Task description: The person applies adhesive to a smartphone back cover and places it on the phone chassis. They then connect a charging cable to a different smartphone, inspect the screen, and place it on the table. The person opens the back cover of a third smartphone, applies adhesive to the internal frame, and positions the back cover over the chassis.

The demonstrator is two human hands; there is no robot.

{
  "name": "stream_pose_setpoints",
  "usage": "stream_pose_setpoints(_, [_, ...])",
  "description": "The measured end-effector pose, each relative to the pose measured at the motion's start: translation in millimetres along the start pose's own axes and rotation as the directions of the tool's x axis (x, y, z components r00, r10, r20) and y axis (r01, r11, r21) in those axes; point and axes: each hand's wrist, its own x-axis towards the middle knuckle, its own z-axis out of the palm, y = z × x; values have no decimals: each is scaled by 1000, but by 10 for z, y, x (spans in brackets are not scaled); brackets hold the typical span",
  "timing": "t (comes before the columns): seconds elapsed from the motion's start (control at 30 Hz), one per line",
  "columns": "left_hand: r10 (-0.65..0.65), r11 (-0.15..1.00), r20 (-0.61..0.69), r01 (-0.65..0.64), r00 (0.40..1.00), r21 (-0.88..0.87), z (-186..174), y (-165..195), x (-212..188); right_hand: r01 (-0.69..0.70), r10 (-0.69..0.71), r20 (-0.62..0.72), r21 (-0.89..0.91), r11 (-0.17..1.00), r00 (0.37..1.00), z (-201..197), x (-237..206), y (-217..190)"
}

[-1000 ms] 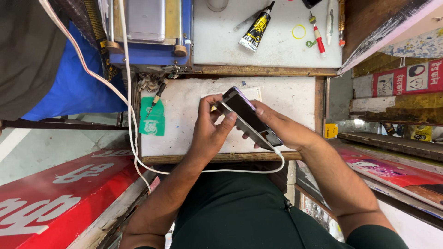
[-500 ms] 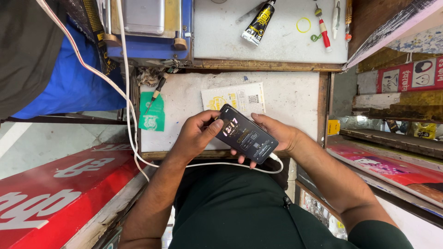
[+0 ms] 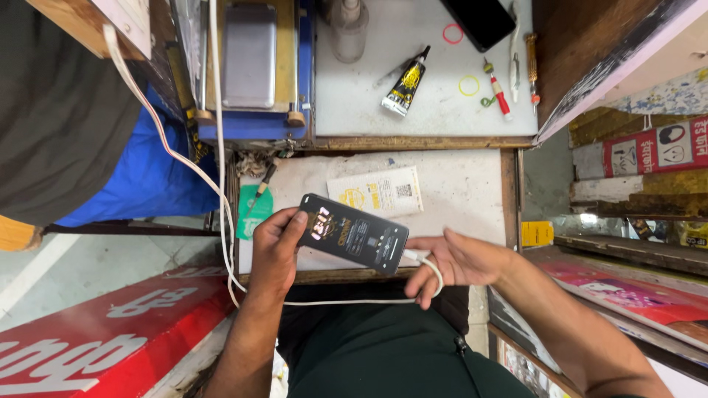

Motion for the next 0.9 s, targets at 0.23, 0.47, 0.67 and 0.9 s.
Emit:
stream_pose_setpoints(0.23, [16,977,-24,-20,1000,-214,-126,263,-219,56,-48,30,-496,866,998,578,-279,-137])
stream_pose_setpoints(0.47, [144,961,-54,-152,988,-229,-282,631,-536,66,18,83,-895,442,996,730,250,62])
stream_pose_setpoints(0.67, [163,959,-237,-210,958,-191,-616,788,-697,146,-81,124,-899,413,989,452,1435,814])
stream_pose_setpoints(0.9, [219,933,-340,-298,915,-200,-908,782,-852,242,27,348,-703,668,937,598,2227,969])
